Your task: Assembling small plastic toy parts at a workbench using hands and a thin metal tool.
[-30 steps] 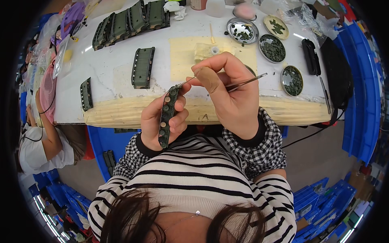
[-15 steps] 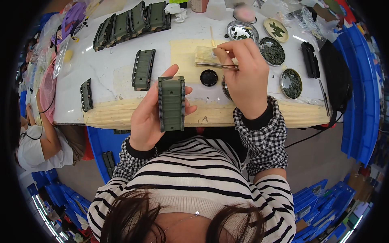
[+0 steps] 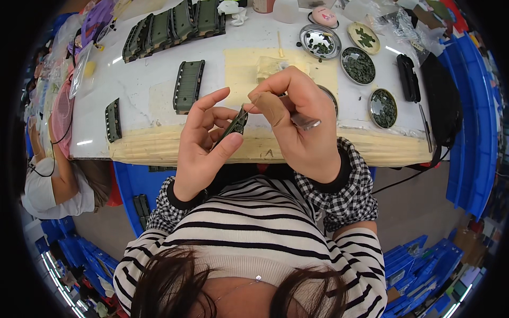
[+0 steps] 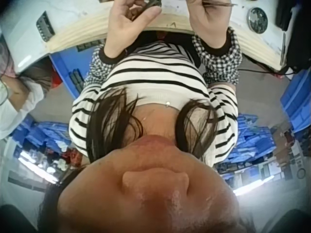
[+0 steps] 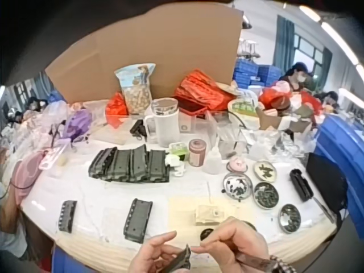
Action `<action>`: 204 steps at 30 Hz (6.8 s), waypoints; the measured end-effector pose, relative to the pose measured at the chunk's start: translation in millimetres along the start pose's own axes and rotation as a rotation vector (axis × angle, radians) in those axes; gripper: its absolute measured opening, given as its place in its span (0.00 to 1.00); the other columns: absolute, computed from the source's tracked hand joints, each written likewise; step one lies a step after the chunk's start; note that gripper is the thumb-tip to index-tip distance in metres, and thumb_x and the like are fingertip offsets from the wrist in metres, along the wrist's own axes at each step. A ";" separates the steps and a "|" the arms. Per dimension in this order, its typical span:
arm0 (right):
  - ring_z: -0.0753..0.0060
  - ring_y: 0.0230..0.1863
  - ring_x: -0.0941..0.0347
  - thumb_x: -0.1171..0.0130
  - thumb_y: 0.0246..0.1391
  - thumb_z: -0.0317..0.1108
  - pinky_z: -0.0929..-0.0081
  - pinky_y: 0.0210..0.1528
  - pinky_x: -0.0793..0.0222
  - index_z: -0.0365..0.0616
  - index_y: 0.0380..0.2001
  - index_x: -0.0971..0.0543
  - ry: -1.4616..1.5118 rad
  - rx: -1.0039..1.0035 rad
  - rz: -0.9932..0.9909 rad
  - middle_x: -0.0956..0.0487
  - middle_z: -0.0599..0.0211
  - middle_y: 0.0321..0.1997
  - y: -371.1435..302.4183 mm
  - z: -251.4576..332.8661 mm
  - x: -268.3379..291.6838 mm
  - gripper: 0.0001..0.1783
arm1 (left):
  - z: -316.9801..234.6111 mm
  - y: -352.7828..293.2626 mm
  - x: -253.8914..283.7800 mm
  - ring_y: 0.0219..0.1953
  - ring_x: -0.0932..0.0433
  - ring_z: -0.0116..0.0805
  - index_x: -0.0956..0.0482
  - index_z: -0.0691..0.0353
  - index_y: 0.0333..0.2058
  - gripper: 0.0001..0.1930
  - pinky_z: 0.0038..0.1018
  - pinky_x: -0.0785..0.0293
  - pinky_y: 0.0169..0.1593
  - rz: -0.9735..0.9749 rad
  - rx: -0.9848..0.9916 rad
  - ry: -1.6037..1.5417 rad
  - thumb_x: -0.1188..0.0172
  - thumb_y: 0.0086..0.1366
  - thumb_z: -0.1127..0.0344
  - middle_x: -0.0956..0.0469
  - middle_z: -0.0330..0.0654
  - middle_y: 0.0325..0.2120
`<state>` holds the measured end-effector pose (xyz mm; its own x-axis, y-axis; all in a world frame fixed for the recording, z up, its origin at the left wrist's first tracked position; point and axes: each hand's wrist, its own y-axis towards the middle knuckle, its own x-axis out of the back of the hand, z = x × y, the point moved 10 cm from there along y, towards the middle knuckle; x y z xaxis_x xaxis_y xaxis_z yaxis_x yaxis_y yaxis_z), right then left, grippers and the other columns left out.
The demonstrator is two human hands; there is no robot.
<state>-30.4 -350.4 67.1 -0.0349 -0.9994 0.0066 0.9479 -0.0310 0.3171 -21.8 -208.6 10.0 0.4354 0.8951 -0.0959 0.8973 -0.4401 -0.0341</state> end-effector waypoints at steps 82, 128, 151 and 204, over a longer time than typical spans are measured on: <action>0.52 0.51 0.25 0.25 0.34 0.31 0.65 0.50 0.28 0.41 0.29 0.28 -0.440 0.274 0.232 0.24 0.48 0.48 -24.4 26.6 -27.0 0.21 | -45.9 -3.3 7.3 0.48 0.25 0.36 0.41 0.65 0.60 0.39 0.32 0.31 0.53 0.344 -0.249 0.314 0.34 0.48 0.77 0.24 0.47 0.43; 0.70 0.37 0.25 0.34 0.49 0.41 0.75 0.43 0.31 0.39 0.38 0.26 -0.216 0.093 0.164 0.22 0.61 0.36 -18.7 22.2 34.5 0.19 | 24.7 -21.1 -37.9 0.43 0.21 0.36 0.40 0.70 0.57 0.32 0.31 0.27 0.50 0.492 0.411 -0.349 0.36 0.54 0.77 0.23 0.48 0.42; 0.64 0.34 0.31 0.41 0.56 0.36 0.70 0.43 0.40 0.44 0.32 0.18 -0.896 0.094 -0.078 0.20 0.68 0.30 -25.4 -24.8 83.1 0.08 | 12.2 1.7 -5.7 0.49 0.24 0.41 0.36 0.63 0.57 0.20 0.33 0.23 0.51 -0.100 0.054 -0.426 0.48 0.67 0.75 0.34 0.50 0.53; 0.68 0.32 0.24 0.42 0.56 0.30 0.78 0.33 0.27 0.34 0.37 0.19 -0.305 0.228 0.210 0.19 0.58 0.35 -20.0 17.9 -6.9 0.10 | 34.8 0.3 -43.0 0.40 0.20 0.36 0.32 0.62 0.35 0.16 0.27 0.20 0.40 0.224 0.390 -0.727 0.58 0.73 0.55 0.25 0.44 0.36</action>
<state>-54.9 -342.7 77.8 0.0273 -0.9317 0.3622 0.8515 0.2115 0.4798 -42.8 -249.7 -20.6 0.3247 0.5748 -0.7511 0.6483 -0.7135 -0.2657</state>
